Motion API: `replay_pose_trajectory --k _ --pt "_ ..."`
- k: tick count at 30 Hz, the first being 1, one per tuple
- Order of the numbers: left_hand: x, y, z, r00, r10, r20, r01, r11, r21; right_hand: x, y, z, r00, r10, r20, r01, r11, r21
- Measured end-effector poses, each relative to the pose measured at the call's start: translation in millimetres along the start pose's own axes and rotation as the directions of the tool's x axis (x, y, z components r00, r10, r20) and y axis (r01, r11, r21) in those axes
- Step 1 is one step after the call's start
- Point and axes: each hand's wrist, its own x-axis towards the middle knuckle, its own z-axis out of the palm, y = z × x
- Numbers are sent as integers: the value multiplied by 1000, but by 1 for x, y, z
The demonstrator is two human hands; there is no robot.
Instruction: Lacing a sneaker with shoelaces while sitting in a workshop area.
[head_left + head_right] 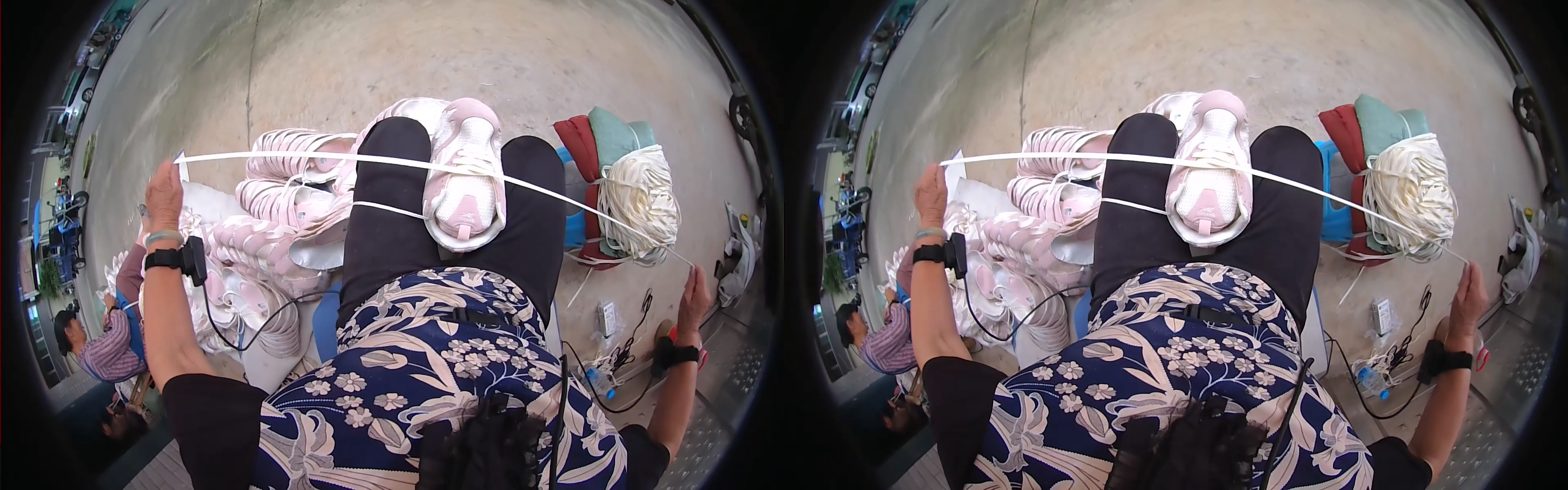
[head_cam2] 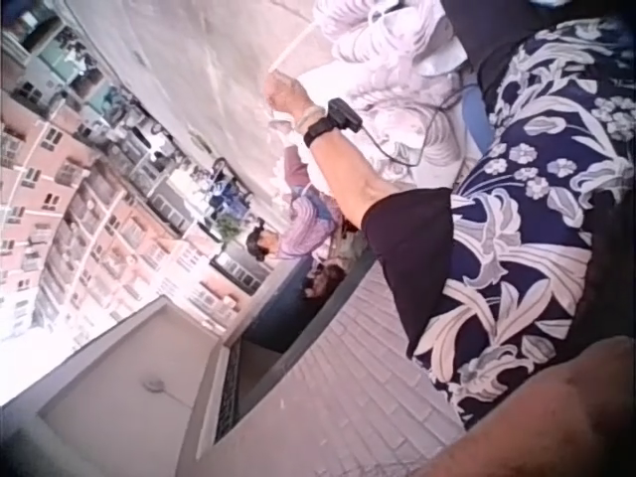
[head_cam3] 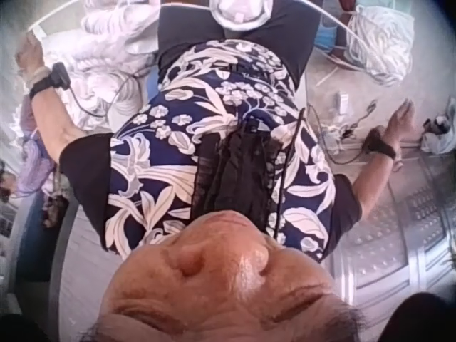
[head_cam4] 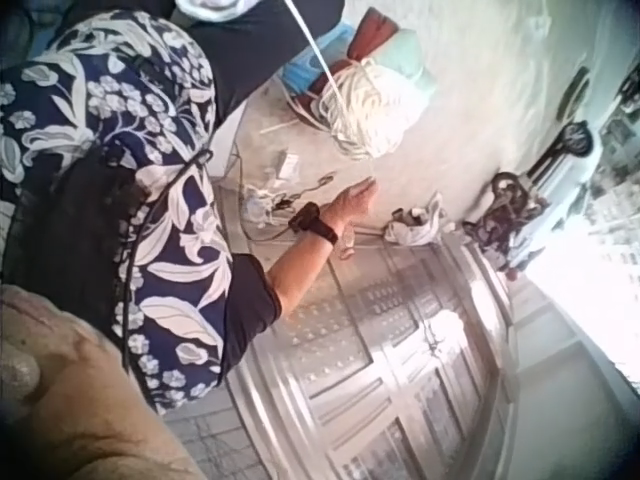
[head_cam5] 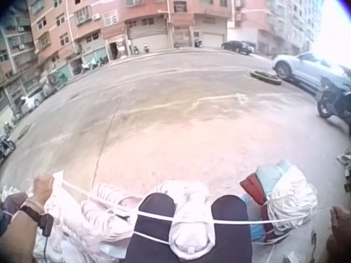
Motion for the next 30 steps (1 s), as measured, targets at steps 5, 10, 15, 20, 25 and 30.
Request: replay_pose_trajectory --k 5,10,15,20,25,30 --pt "0 134 -10 928 93 360 183 728 -661 -20 -92 59 652 364 665 -698 629 341" --pt "15 276 -89 525 545 654 717 133 -685 0 -230 95 408 -169 897 -895 118 429" --pt "39 343 -115 470 617 631 805 -7 -593 32 -296 121 525 -127 842 -844 48 534" --pt "58 370 -101 578 479 661 792 -136 -595 50 -310 149 682 -67 728 -718 124 685" --pt "61 376 -99 656 419 628 734 -158 -661 48 -308 160 733 -2 681 -680 -55 732" --pt "47 373 -107 709 332 622 705 -301 -642 40 -310 162 769 82 634 -614 -179 769"
